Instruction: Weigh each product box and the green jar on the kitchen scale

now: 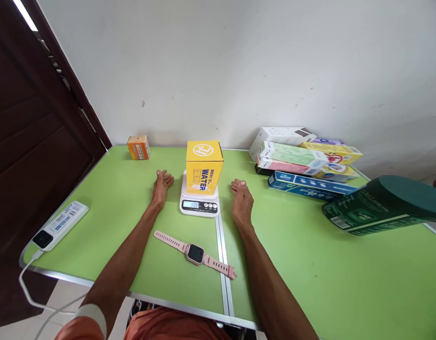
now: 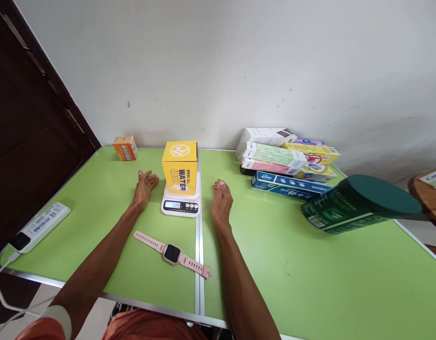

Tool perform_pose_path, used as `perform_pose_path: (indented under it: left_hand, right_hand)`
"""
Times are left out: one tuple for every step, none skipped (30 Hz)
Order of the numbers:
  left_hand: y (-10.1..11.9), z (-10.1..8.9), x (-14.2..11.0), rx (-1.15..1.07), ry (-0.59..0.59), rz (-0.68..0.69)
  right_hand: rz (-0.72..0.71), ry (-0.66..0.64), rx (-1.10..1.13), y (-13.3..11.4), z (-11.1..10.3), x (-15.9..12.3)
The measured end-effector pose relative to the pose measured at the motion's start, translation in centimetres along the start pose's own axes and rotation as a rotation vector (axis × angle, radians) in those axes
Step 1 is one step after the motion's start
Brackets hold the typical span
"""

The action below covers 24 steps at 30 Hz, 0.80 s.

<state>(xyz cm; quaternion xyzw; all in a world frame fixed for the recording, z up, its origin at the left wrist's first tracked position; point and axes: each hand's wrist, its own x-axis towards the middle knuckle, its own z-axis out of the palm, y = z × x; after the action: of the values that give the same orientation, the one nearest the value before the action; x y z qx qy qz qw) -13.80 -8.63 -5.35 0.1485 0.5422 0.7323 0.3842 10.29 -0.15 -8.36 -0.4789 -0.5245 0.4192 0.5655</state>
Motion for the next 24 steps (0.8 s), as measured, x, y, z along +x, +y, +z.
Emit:
perform_pose_path:
  left_hand:
    - [0.0, 0.0, 0.0, 0.005, 0.000, 0.003]
    - [-0.1, 0.0, 0.1, 0.009, 0.000, 0.006]
    - [-0.1, 0.0, 0.1, 0.014, -0.001, 0.007]
    - [-0.1, 0.0, 0.2, 0.021, -0.002, 0.011]
    - [-0.1, -0.1, 0.2, 0.030, -0.003, 0.013]
    - [-0.2, -0.1, 0.3, 0.043, -0.005, 0.014]
    - [-0.2, -0.2, 0.2, 0.064, -0.006, 0.017]
    - [-0.3, -0.2, 0.1, 0.098, -0.008, 0.032]
    - [-0.3, -0.2, -0.1, 0.148, -0.013, 0.069]
    - [-0.3, -0.1, -0.4, 0.212, -0.024, 0.136]
    - [-0.3, 0.1, -0.9, 0.284, -0.046, 0.229]
    - [-0.4, 0.5, -1.5, 0.353, -0.077, 0.334]
    - [-0.4, 1.0, -2.2, 0.410, -0.115, 0.432]
    - [-0.4, 1.6, -3.0, 0.451, -0.157, 0.511]
    - [-0.4, 2.3, -3.9, 0.472, -0.198, 0.562]
    - [-0.4, 3.1, -4.8, 0.478, -0.239, 0.590]
    - [-0.3, 3.9, -5.6, 0.468, -0.271, 0.603]
    - [-0.3, 4.6, -6.2, 0.442, -0.292, 0.606]
    - [-0.1, 5.2, -6.7, 0.407, -0.302, 0.603]
    - [0.2, 5.5, -6.9, 0.371, -0.301, 0.599]
    - [0.7, 5.6, -6.8, 0.340, -0.288, 0.598]
    - [1.3, 5.4, -6.4, 0.321, -0.265, 0.603]
    - [2.0, 5.0, -5.8, 0.318, -0.239, 0.610]
    - [2.7, 4.4, -4.9, 0.330, -0.210, 0.617]
  right_hand:
    - [0.002, 0.000, -0.002, -0.1, 0.0, 0.0]
    - [0.003, -0.001, -0.005, -0.1, 0.0, 0.0]
    - [0.003, -0.003, -0.009, -0.1, 0.0, 0.0]
    - [0.001, -0.005, -0.013, -0.1, 0.0, 0.0]
    - [-0.001, -0.007, -0.019, -0.1, -0.1, 0.0]
    - [0.000, -0.009, -0.024, 0.0, -0.2, -0.1]
    - [0.002, -0.010, -0.027, -0.1, -0.2, -0.1]
    - [0.000, -0.008, -0.030, -0.2, -0.3, -0.2]
    - [-0.014, -0.004, -0.035, -0.5, -0.3, -0.3]
    - [-0.045, -0.001, -0.046, -1.0, -0.2, -0.5]
    - [-0.091, -0.001, -0.060, -1.6, 0.0, -0.8]
    - [-0.147, -0.009, -0.076, -2.3, 0.3, -1.2]
    - [-0.204, -0.029, -0.089, -3.2, 0.8, -1.6]
    - [-0.248, -0.063, -0.096, -4.2, 1.3, -2.1]
    - [-0.274, -0.106, -0.098, -5.2, 1.9, -2.7]
    - [-0.286, -0.146, -0.101, -6.2, 2.5, -3.2]
    - [-0.290, -0.175, -0.108, -7.1, 3.2, -3.7]
    - [-0.294, -0.191, -0.118, -7.9, 3.9, -4.2]
    - [-0.300, -0.197, -0.130, -8.6, 4.6, -4.5]
    - [-0.314, -0.198, -0.141, -9.2, 5.4, -4.7]
    - [-0.333, -0.203, -0.147, -9.6, 6.2, -4.8]
    - [-0.351, -0.217, -0.147, -10.0, 7.1, -4.7]
    - [-0.365, -0.240, -0.143, -10.2, 8.2, -4.5]
    - [-0.372, -0.268, -0.137, -10.4, 9.4, -4.2]
